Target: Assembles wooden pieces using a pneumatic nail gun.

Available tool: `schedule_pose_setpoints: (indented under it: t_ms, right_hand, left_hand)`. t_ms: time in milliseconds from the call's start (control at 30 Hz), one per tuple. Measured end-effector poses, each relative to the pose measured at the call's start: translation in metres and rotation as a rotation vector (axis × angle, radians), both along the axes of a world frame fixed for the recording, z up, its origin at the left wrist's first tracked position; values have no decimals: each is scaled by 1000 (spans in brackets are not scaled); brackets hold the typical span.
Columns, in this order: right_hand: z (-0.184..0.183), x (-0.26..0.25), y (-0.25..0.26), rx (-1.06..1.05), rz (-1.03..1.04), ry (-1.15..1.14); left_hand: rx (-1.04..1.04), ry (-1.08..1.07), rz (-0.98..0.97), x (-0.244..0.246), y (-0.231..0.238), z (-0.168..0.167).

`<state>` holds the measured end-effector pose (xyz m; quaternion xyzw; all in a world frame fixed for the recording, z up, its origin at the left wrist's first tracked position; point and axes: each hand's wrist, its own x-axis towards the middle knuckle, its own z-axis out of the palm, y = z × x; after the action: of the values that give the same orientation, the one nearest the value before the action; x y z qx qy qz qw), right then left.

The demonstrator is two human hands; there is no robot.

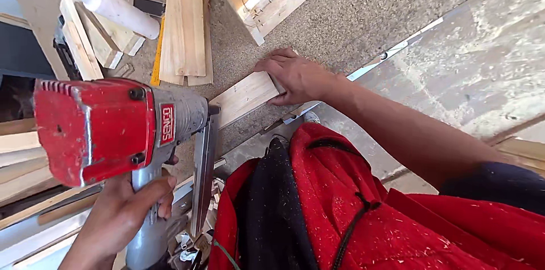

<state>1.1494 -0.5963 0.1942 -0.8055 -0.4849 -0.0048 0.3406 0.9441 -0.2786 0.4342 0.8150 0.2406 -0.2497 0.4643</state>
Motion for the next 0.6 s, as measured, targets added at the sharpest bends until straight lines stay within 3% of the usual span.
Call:
schedule_pose_setpoints:
  t_ms: [300,467,600]
  right_hand:
    - [0,2,1,17,8,47]
    - [2,3,-1,5,10,114]
    - [4,2,0,0,8,144]
  left_hand:
    - [18,44,-29,0,-27,7]
    - [-4,-52,-72,28,-45,12]
    - [9,20,-66,56,-62,-3]
